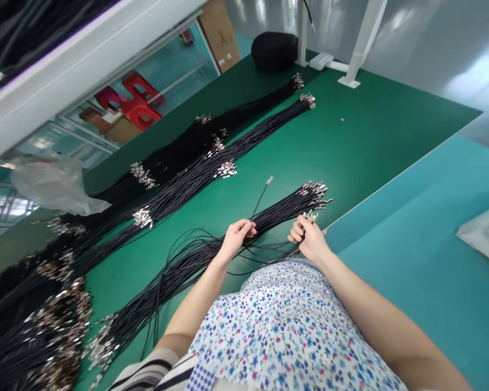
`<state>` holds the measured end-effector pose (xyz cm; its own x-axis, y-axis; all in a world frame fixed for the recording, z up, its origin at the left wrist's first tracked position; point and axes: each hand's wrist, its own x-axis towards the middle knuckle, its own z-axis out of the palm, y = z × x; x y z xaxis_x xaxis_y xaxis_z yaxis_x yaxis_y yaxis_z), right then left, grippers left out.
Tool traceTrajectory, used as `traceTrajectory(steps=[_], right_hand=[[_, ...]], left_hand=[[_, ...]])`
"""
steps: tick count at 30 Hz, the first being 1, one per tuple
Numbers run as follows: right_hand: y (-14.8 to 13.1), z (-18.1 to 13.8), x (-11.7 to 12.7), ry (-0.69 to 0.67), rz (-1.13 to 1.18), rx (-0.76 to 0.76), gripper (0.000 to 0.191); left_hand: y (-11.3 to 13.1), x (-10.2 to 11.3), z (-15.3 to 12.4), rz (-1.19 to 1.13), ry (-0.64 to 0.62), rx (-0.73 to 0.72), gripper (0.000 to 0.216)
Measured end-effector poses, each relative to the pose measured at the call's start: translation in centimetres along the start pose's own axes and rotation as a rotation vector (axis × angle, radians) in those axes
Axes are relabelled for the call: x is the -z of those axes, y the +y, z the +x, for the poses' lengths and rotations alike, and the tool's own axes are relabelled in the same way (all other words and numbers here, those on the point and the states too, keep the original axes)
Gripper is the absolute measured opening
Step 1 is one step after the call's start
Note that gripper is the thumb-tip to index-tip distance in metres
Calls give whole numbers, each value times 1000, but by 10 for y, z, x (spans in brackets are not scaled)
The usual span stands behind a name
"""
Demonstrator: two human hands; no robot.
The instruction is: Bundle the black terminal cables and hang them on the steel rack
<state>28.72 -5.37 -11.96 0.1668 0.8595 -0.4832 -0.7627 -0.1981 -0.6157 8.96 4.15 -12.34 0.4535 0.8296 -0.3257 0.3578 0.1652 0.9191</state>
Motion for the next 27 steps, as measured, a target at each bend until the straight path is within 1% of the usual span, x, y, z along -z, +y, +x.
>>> traceTrajectory(steps=[2,3,6,8,10,13,15,17,22,27], right_hand=[[8,-4,14,72,58,-35,45],[11,-4,20,103,69,-38,43],[14,-3,25,142,66,-32,29],[13,-3,25,157,69,-22,28],[13,-3,26,187,78,-22,28],[14,-2,30,214,88,-38,27],[14,-2,31,206,80,-35,27],[13,0,30,194,61,-25,27],[5,6,21,190,36,-27,27],[0,10,17,186,56,-20,27]], left_hand=[[3,-6,21,90,41,-32,26],[5,-10,32,191,41,-62,26],[10,-27,63,552,-49,-161,25],[11,-38,75,706,-117,-189,20],[9,-48,79,767,-127,-174,19],[5,-57,77,858,-74,-144,24],[3,-59,75,904,-53,-125,23],[2,-59,73,966,-76,-131,19],[0,-56,77,1136,-194,-232,21],[3,-51,83,1153,-189,-264,21]])
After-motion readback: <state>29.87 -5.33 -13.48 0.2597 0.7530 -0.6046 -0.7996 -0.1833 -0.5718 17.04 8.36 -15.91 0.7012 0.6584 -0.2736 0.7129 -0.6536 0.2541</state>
